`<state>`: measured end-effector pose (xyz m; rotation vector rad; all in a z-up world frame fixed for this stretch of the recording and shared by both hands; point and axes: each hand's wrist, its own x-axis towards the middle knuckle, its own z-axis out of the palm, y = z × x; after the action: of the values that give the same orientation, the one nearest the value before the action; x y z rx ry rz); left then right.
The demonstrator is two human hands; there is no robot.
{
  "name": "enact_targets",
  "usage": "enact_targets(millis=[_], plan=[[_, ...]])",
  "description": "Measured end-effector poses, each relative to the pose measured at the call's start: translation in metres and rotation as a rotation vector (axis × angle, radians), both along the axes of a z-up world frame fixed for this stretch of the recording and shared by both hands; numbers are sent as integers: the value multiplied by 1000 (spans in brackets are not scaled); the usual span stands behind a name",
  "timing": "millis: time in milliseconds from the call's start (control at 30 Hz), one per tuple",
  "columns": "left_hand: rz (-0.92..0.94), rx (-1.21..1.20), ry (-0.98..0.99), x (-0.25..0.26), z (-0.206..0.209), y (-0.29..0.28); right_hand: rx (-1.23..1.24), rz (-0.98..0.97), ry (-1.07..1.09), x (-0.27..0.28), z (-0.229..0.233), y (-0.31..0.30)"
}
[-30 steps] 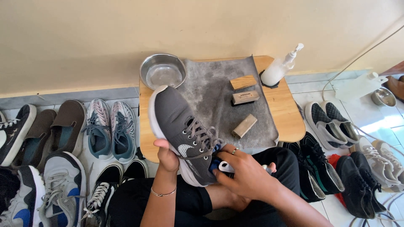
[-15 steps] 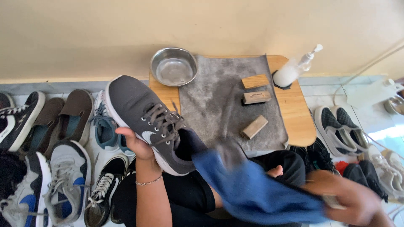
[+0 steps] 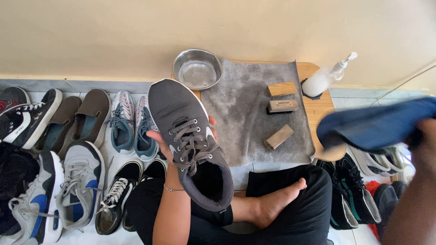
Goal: Cleaning the interior and exterior of a grey sneaker using a brush and cloth.
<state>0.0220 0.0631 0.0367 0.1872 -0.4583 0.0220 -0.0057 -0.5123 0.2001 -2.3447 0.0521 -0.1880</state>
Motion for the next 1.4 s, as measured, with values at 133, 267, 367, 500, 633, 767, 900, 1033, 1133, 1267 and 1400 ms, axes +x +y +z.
enact_targets(millis=[133, 267, 367, 500, 633, 767, 900, 1033, 1133, 1267, 1400], plan=[[-92, -31, -26, -1, 12, -12, -159, -186, -33, 16, -21, 124], [-215, -83, -65, -4, 19, -20, -663, -240, -98, 5, -29, 164], [-207, 3, -46, -2, 12, -28, -450, 26, -227, -28, -23, 223], [-61, 167, 191, 1, -34, -44, -255, 600, -398, -60, 6, 314], [-46, 265, 199, -8, -26, -56, -573, 734, -474, -52, -17, 333], [57, 440, 426, -12, -22, -61, -816, 639, -513, -44, -31, 343], [47, 507, 485, -9, -16, -53, -762, 687, -731, -40, -20, 341], [26, 670, 591, -16, -4, -50, -781, 713, -822, -40, -12, 328], [-32, 641, 519, -12, -15, -49, -720, 763, -776, -39, -12, 320], [24, 593, 608, -5, -24, -42, -328, 701, -663, -25, -25, 280], [87, 480, 668, -2, -17, -40, 318, 435, -655, 9, -53, 204]])
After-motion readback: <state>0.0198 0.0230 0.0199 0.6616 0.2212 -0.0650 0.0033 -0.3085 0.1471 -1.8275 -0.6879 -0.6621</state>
